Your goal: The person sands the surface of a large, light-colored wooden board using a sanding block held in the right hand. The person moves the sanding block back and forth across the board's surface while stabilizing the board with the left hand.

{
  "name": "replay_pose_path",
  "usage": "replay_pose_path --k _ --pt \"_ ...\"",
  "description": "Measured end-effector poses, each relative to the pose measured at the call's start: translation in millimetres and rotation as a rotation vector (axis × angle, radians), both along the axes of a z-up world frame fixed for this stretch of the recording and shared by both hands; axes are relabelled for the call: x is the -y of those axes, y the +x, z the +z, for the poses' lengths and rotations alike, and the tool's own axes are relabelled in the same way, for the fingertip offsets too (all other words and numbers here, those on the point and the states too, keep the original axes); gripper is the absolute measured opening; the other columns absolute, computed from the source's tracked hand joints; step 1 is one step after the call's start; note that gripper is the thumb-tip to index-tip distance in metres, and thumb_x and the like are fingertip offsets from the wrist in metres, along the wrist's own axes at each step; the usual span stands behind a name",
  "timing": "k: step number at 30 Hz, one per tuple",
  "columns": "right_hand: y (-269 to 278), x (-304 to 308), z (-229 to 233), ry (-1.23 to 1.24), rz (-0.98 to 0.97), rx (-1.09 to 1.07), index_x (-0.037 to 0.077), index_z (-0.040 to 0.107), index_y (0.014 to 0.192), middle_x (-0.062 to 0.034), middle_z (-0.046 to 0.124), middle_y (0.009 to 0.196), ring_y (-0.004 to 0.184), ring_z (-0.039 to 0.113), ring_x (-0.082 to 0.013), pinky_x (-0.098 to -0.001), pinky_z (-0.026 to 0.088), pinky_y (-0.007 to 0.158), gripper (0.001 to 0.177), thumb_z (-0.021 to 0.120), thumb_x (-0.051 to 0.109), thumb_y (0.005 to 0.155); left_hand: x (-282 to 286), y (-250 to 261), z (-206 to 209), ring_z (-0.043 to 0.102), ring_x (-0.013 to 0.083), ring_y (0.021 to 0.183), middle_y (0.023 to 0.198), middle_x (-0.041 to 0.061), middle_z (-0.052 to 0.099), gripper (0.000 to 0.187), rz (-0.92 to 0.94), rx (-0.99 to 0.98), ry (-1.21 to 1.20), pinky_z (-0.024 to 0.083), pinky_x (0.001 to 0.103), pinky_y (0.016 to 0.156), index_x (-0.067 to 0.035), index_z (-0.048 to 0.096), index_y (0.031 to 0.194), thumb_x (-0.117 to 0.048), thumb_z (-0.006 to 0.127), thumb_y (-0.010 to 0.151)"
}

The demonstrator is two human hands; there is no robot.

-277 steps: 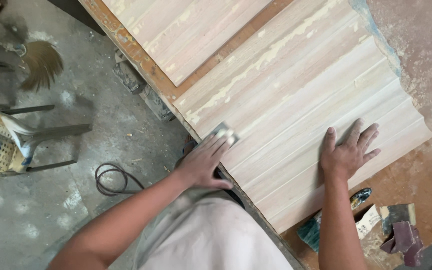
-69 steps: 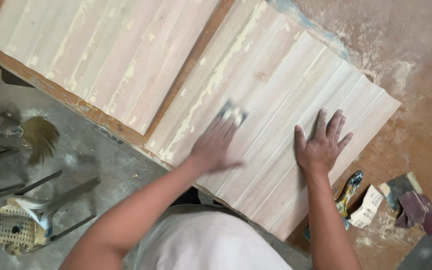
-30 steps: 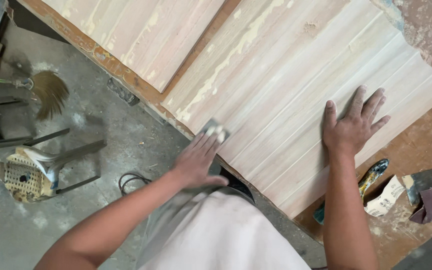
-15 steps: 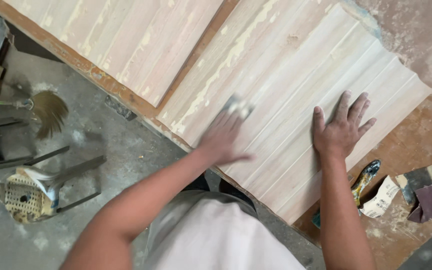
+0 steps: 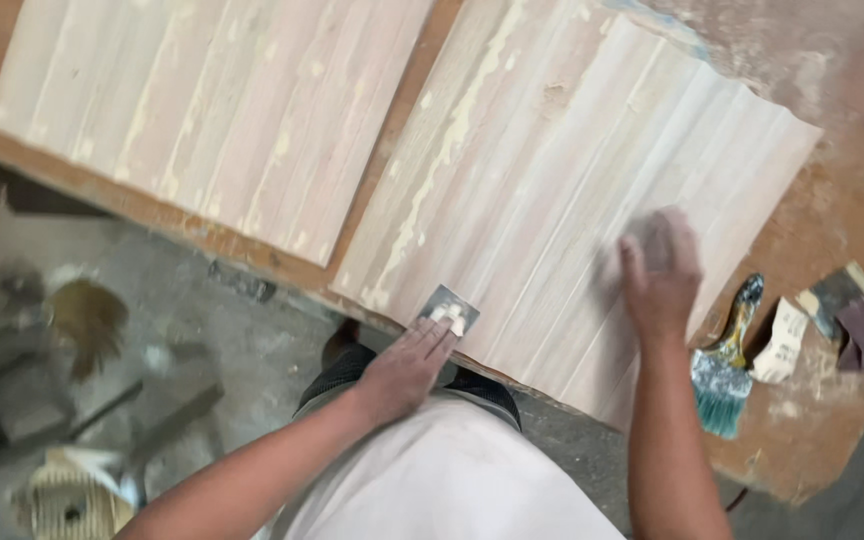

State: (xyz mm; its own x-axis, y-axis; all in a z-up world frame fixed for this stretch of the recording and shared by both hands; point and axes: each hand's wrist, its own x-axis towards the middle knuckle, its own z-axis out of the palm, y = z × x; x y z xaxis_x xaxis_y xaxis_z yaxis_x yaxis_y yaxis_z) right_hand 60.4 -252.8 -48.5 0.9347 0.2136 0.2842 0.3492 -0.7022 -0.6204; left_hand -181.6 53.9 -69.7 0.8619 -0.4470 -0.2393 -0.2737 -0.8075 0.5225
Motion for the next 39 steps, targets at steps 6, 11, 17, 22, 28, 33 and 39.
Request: replay_pose_path --k 6,11,17,22,28,33,39 --pt "-161 -144 102 0.263 0.167 -0.719 0.002 0.064 0.131 -0.0225 0.066 0.138 0.136 0.053 -0.0457 -0.0615 0.037 0.116 0.083 0.098 0.025 0.059 -66 66 54 0.056 0.0259 0.132 0.134 0.004 0.062 0.031 -0.361 0.133 -0.471 0.037 0.048 0.121 -0.01 0.063 0.129 -0.013 0.047 0.103" --pt "-239 -201 70 0.518 -0.01 -0.776 0.006 0.069 0.107 -0.0091 0.07 0.115 0.109 0.064 -0.0222 -0.0438 0.051 0.098 0.039 0.089 0.018 0.076 -104 91 77 0.063 0.0302 0.108 0.098 0.006 0.063 0.025 -0.644 0.058 -0.811 0.048 0.048 0.11 -0.007 0.069 0.105 -0.012 0.045 0.102" --pt "-303 -223 34 0.382 -0.283 -0.638 0.008 0.057 0.083 -0.0071 0.061 0.113 0.105 0.063 -0.0299 -0.0417 0.048 0.091 0.04 0.087 0.034 0.082 -94 112 44 0.063 0.0325 0.101 0.096 0.011 0.062 0.023 -0.896 -0.016 -0.886 0.049 0.049 0.106 -0.004 0.068 0.104 -0.003 0.052 0.088" --pt "-279 -263 48 -0.046 -0.448 -0.549 0.025 0.057 0.142 -0.0109 0.051 0.151 0.115 0.066 -0.0373 -0.0492 0.057 0.087 0.062 0.07 0.051 0.087 -85 227 21 0.061 0.0331 0.119 0.122 0.014 0.067 0.039 -0.641 0.322 -0.308 0.038 0.053 0.113 -0.011 0.067 0.132 -0.018 0.063 0.093" --pt "-261 -272 -3 -0.491 -0.456 -0.343 0.02 0.054 0.15 0.0046 0.048 0.159 0.065 0.054 -0.0248 -0.0381 0.054 0.062 0.063 0.068 0.041 0.091 -78 275 10 0.008 0.0383 0.156 0.169 0.021 0.018 0.076 -0.222 0.266 -0.005 -0.005 0.056 0.123 -0.007 0.037 0.161 -0.058 0.041 0.105" --pt "-271 -276 -7 -0.601 -0.414 -0.442 0.017 0.03 0.163 0.0005 0.03 0.17 0.088 0.058 -0.0244 -0.0663 0.023 0.117 0.086 0.058 0.044 0.086 -78 275 14 0.009 0.0374 0.157 0.17 0.02 0.018 0.078 -0.215 0.265 0.021 -0.005 0.056 0.124 -0.01 0.033 0.163 -0.057 0.043 0.103" --pt "-282 -268 -13 -0.691 -0.423 -0.41 0.023 0.03 0.164 0.0069 0.028 0.17 0.088 0.054 -0.0224 -0.0711 0.018 0.119 0.088 0.059 0.046 0.084 -80 275 7 0.02 0.0427 0.154 0.166 0.023 0.027 0.074 -0.209 0.316 -0.04 -0.005 0.064 0.12 -0.008 0.043 0.158 -0.057 0.049 0.103"
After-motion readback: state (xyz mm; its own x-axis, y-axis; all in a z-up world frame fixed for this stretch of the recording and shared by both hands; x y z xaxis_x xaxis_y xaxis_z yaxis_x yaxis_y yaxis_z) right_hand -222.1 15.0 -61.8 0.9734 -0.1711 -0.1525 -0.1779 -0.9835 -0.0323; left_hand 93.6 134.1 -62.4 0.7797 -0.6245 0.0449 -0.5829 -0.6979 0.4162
